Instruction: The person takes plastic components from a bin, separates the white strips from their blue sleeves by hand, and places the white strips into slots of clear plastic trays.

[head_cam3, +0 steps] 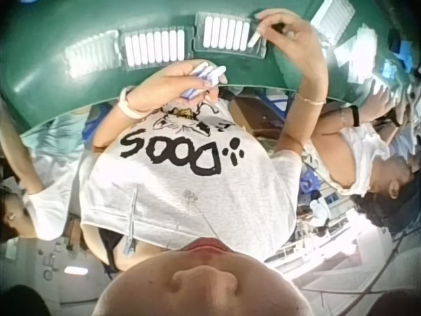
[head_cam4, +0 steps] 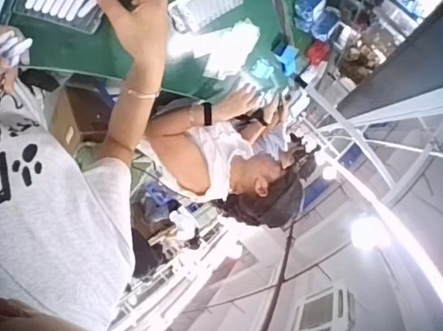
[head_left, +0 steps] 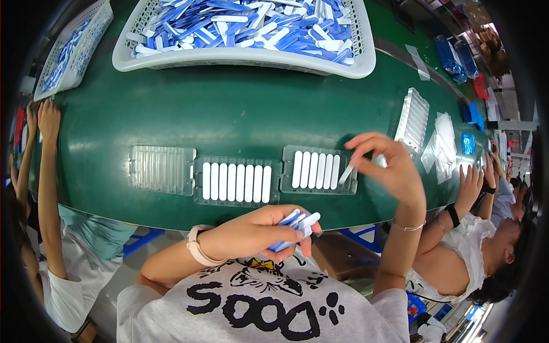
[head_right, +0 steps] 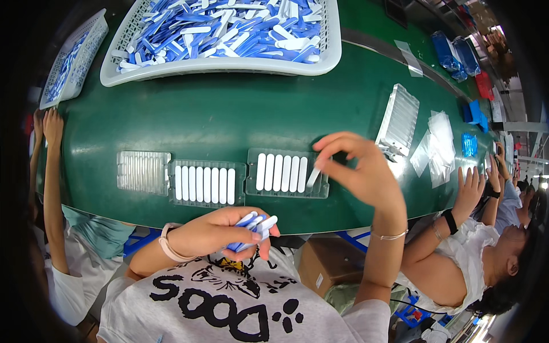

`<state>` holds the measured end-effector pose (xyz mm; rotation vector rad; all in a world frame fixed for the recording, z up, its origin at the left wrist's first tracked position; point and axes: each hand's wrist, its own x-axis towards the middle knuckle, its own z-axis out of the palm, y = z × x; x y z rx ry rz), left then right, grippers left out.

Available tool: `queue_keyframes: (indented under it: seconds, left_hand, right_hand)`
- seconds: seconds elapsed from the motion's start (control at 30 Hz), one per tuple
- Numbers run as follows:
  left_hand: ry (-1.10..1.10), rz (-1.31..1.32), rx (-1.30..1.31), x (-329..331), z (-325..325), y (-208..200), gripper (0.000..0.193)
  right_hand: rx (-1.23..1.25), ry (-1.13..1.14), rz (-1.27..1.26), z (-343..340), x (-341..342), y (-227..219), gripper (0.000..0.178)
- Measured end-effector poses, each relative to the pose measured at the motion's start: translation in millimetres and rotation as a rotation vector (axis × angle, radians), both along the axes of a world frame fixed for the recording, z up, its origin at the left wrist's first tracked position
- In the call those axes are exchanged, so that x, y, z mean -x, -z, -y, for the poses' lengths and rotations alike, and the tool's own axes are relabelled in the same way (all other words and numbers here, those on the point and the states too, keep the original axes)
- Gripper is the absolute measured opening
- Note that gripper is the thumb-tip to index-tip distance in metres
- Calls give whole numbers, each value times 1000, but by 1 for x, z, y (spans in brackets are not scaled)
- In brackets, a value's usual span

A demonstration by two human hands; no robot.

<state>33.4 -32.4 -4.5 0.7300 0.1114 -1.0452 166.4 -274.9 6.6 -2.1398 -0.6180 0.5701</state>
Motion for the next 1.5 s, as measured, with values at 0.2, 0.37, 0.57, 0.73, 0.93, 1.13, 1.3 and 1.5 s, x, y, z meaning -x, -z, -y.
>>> queue_keyframes:
  seconds: [0.2,0.37,0.57,0.73,0.93,1.13,1.3,1.5]
  left_hand:
    - [-65,37,-72,0,4,-3,23]
    - [-76,109,-138,0,6,-3,25]
    - [-249,-68,-84,-1,4,-1,50]
    - [-223,-66,-57,1,4,1,50]
    - [-190,-44,24,0,1,-1,42]
    - [-246,30,-64,1,0,-1,34]
    - [-221,139,-266,0,3,-3,27]
    - [-250,188,-281,1,7,3,23]
  right_hand:
    - [87,126,36,-17,10,5,15]
    - [72,251,248,-16,21,8,20]
    - [-230,-224,168,-34,65,-22,34]
    - [-211,-240,201,-42,76,-13,24]
    - [-271,37,-76,-39,70,-12,8]
    - [-244,137,-195,-26,62,-5,8]
    - [-352,151,-323,-27,64,-3,3]
    - [-450,133,-349,-19,68,-4,14]
